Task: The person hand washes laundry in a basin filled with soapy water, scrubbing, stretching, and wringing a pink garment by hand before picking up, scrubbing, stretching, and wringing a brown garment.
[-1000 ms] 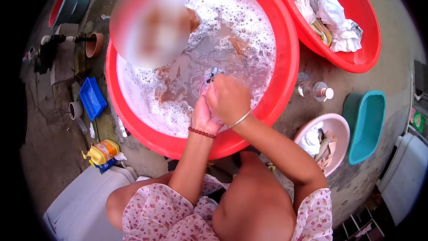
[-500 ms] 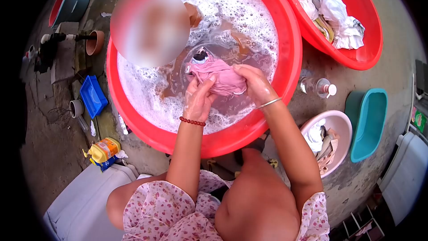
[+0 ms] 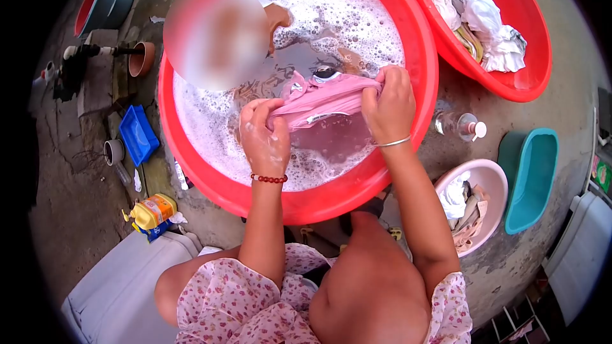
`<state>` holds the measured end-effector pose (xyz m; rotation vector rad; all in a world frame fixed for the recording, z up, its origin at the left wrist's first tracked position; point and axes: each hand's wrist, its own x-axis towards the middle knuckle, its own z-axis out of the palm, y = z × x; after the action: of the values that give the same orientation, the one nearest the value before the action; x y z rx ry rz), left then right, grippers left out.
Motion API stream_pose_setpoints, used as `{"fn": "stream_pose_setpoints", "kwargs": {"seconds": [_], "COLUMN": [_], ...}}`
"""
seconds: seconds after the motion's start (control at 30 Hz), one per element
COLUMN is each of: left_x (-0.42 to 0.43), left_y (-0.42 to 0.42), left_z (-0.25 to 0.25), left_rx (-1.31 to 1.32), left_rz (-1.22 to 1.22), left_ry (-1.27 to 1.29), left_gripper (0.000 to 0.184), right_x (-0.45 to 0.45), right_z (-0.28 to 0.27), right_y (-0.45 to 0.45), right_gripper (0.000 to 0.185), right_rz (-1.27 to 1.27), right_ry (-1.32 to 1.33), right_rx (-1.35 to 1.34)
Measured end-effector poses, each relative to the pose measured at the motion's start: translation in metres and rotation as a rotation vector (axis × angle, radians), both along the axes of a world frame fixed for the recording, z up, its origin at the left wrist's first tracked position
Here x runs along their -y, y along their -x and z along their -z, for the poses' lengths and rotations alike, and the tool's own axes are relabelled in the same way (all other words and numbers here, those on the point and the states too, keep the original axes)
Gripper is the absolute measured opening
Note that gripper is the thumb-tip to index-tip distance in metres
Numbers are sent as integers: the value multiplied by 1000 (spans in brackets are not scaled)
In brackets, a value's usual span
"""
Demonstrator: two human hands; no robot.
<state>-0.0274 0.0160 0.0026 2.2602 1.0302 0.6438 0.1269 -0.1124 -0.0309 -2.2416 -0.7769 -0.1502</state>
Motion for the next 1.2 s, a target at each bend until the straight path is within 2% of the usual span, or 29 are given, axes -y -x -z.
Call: {"fn": "stream_pose_setpoints", "kwargs": {"seconds": [0.03,0.07,0.13,0.17,0.2,0.27,0.33,0.4,0.43,0.47,0.53,0.57,0.6,0.67,0.7,0.73,0.8,0.83,0.87,0.9,0.93,0.97,1.0,1.03,1.07,1.1,1.13,1.17,1.2], "left_x": [2,-2,-14,-16,-15,-12,-27,-37,-36,-40,-46,-46,-44,-37,-30,-20,0,7,13,17,20,25,29,41,50,61,66,67,64], "left_y": [-2,-3,-3,-7,-8,-7,7,9,10,15,30,32,33,28,26,23,11,6,3,0,1,3,4,8,-3,-14,-20,-17,-16], "left_z": [-9,-16,-33,-49,-60,-74,-58,-32,-25,-16,3,9,12,10,7,18,42,45,47,48,49,50,54,78,59,38,22,31,32], "left_rx": [-34,-31,33,103,99,559,489,605,716,715,547,489,489,154,136,258,582,574,697,828,829,866,900,1035,1035,903,765,788,776], "left_rz": [-12,-12,115,112,114,-111,-73,-125,-320,-323,-265,-207,-209,216,293,240,-2,-8,-147,-285,-285,-307,-328,-155,-157,-290,-416,-337,-363], "left_ry": [113,113,-282,-340,-339,566,631,932,1074,1070,1299,1322,1323,1264,1231,1315,1246,1250,1325,1391,1393,1568,1742,1851,1853,1819,1778,1854,1874], "left_gripper": [16,16,13,12,12,13,17,19,20,20,19,19,19,20,21,22,23,23,23,24,24,24,25,30,30,32,34,36,31], "right_x": [-1,0,0,-4,-2,1,-1,-2,0,0,11,11,10,0,-4,-7,-16,-20,-20,-20,-19,-18,-19,-23,-27,-29,-31,-30,-27], "right_z": [1,-1,-10,-32,-40,-56,-67,-76,-75,-67,-43,-30,-25,-28,-32,-20,15,-3,-28,-47,-62,-70,-63,-48,-35,-24,-17,-15,-17], "right_y": [-7,-10,-17,-15,-19,-24,-16,-8,0,2,4,3,-1,-6,-8,-1,27,45,65,78,87,90,86,80,72,60,46,40,48], "right_gripper": [12,12,11,15,15,19,25,32,38,38,40,39,39,39,40,40,41,36,31,31,19,11,11,13,22,22,22,23,23], "right_rz": [-34,-34,-78,-126,-123,-405,-524,-661,-729,-732,-908,-899,-900,-682,-477,-476,-385,-430,-472,-473,-578,-678,-676,-562,-447,-450,-323,-195,-194], "right_ry": [-16,-16,-427,-710,-711,-810,-639,-192,-4,-6,490,189,190,-135,-286,-286,-356,-228,-100,-98,-23,55,59,58,55,54,128,204,199], "right_rx": [125,127,-622,-945,-949,-1255,-1188,-917,-651,-653,-378,-348,-349,-1159,-1495,-1490,-971,-805,-641,-646,-475,-301,-298,-178,-62,-58,-136,-216,-211]}}
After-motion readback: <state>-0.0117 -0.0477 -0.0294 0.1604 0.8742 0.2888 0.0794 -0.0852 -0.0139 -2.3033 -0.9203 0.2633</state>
